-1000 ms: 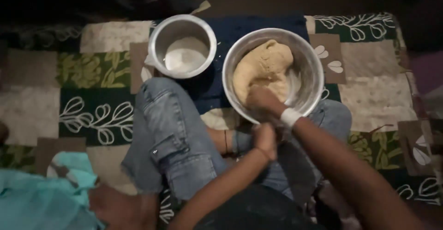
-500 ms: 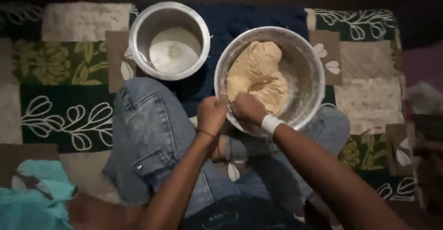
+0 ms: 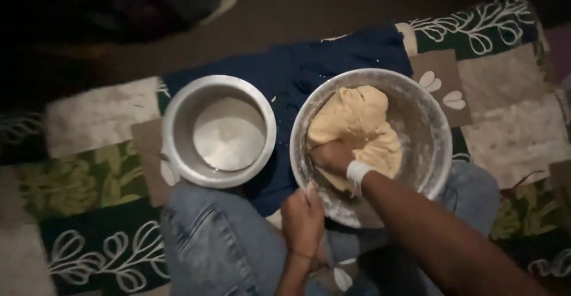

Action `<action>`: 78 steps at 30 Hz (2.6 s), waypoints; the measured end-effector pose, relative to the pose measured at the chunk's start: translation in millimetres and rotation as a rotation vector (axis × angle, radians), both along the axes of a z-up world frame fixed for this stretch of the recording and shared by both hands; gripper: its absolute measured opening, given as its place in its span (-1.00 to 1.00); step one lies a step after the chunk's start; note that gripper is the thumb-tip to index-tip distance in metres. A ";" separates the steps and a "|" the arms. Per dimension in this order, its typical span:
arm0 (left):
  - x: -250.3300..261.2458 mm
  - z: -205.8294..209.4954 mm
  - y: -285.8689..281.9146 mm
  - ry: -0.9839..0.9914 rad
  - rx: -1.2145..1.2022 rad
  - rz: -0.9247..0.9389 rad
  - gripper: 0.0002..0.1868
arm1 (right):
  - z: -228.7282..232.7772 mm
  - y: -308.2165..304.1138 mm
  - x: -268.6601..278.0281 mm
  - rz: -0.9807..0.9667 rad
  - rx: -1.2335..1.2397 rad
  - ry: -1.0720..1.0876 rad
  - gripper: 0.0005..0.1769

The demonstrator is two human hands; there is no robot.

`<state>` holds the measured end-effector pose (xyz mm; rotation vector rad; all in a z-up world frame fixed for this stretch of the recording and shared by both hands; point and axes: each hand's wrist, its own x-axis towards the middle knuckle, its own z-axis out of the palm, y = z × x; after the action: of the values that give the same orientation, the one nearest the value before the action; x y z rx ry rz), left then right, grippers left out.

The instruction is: The person kneads dough inside a bowl by hand, repeatedly punching, turning, and pressing it.

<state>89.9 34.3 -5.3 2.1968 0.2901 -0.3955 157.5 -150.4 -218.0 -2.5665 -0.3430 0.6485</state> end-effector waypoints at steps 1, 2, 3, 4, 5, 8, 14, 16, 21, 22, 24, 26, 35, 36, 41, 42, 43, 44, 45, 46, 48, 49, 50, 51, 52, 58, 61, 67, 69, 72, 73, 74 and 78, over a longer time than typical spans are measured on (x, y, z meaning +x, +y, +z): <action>-2.9 3.6 -3.2 0.023 -0.076 0.048 -0.56 | -14.4 -7.5 4.4 0.027 0.024 -0.025 -0.68; -10.2 7.2 -4.7 0.047 -0.152 0.095 -0.52 | -28.6 -12.8 5.1 0.053 0.048 -0.051 -0.68; -22.6 1.6 -13.8 0.041 -0.138 0.108 -0.52 | -32.6 -13.8 5.4 0.066 0.062 -0.056 -0.68; -35.8 -5.6 -20.8 -0.019 -0.183 0.201 -0.51 | -38.0 -12.4 4.7 0.084 0.055 -0.085 -0.68; -46.2 -14.3 -28.1 -0.078 -0.230 0.287 -0.51 | -44.2 -12.7 5.1 0.096 0.045 -0.113 -0.67; -97.5 -0.1 -54.2 0.104 -0.351 0.338 -0.47 | 101.5 13.9 -31.9 -0.038 -0.169 -0.009 -0.65; -166.8 -27.1 -108.8 0.739 -1.556 0.412 -0.75 | 204.4 -5.4 -100.0 0.248 -0.383 -0.071 -0.66; -160.2 -30.6 -86.1 0.691 -1.429 0.441 -0.74 | 239.0 -10.8 -100.4 0.235 -0.360 -0.037 -0.66; -114.4 -6.3 -19.7 0.402 -0.932 0.630 -0.74 | 231.4 12.9 -91.4 0.074 -0.092 0.363 -0.67; -106.2 -15.3 -16.3 0.250 -0.838 0.571 -0.71 | 226.0 24.9 -88.7 -0.024 -0.122 0.353 -0.66; -91.0 -9.0 -14.7 0.122 -0.742 0.514 -0.60 | 213.5 40.8 -87.4 -0.123 -0.163 0.358 -0.64; -72.8 25.0 -17.2 0.086 -0.408 0.417 -0.67 | 201.5 50.2 -86.9 -0.175 -0.246 0.195 -0.69; -87.0 -46.0 -19.7 0.288 -0.553 0.552 -0.68 | 110.3 64.4 -21.8 -0.087 -0.307 0.458 -0.72; -90.4 -47.3 -20.5 0.293 -0.543 0.548 -0.68 | 91.2 61.2 -31.7 -0.091 -0.299 0.465 -0.72; -70.5 -28.0 -17.3 0.051 -0.478 0.533 -0.72 | 41.3 53.7 -37.6 -0.045 -0.114 -0.165 -0.54; -60.5 -12.4 -13.3 0.041 -0.468 0.534 -0.72 | -36.3 53.5 -47.3 -0.044 -0.101 -0.171 -0.54; -55.2 4.1 -15.4 0.085 -0.463 0.501 -0.73 | -107.6 39.5 -58.0 0.004 -0.250 0.042 -0.61; -51.6 20.2 -16.6 0.130 -0.460 0.468 -0.69 | -176.8 23.8 -59.7 0.053 -0.402 0.252 -0.63; -54.7 19.8 -17.1 0.122 -0.456 0.470 -0.69 | -162.0 15.4 -64.1 0.056 -0.397 0.246 -0.63; -57.6 19.0 -17.9 0.131 -0.379 0.506 -0.70 | -153.5 22.0 -61.0 -0.002 -0.327 0.193 -0.65; -78.9 2.7 -25.7 0.169 -0.315 0.552 -0.70 | -64.4 33.2 -59.0 -0.112 -0.213 0.117 -0.67; -86.7 -16.9 -26.6 0.044 -0.491 0.511 -0.72 | 21.2 38.2 -46.6 -0.167 -0.160 0.064 -0.66; -92.2 -36.2 -27.6 -0.086 -0.663 0.467 -0.73 | 112.5 46.9 -40.8 -0.221 -0.105 0.010 -0.64; -91.9 -35.0 -25.2 -0.103 -0.670 0.470 -0.73 | 141.2 47.9 -55.1 -0.214 -0.106 -0.006 -0.64; -89.1 -33.7 -22.9 -0.098 -0.742 0.441 -0.71 | 169.5 48.7 -67.7 -0.269 0.132 -0.099 -0.70; -51.3 -32.8 -12.6 -0.239 -0.626 0.451 -0.68 | 218.7 27.4 -84.6 -0.360 0.396 -0.217 -0.73; -24.5 -43.8 4.4 -0.367 -0.478 0.396 -0.64 | 244.3 23.9 -70.3 -0.405 0.387 -0.163 -0.77; -56.4 4.1 11.1 -0.242 -0.371 0.130 -0.75 | 111.3 10.5 -19.3 -0.035 0.237 -0.127 -0.73; -62.4 26.3 6.6 -0.114 -0.405 0.189 -0.75 | 83.4 11.5 -1.7 0.458 -0.149 -0.334 -0.78; -66.8 21.9 5.8 0.305 -0.607 0.361 -0.75 | 154.5 59.0 -18.3 -0.150 0.091 -0.204 -0.65; -64.5 7.6 7.1 0.183 -0.569 0.296 -0.76 | 184.1 71.6 -7.3 -0.294 0.039 -0.082 -0.64; -61.8 -6.3 7.8 0.062 -0.530 0.231 -0.76 | 214.0 83.4 5.2 -0.435 -0.014 0.041 -0.63; -22.2 24.9 16.9 0.378 -0.926 0.509 -0.75 | 169.4 88.2 45.7 -0.466 -0.105 0.112 -0.68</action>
<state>67.7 51.3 19.6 1.0848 0.6914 -0.5188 203.2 -62.2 -48.6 -2.5582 0.3275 0.6384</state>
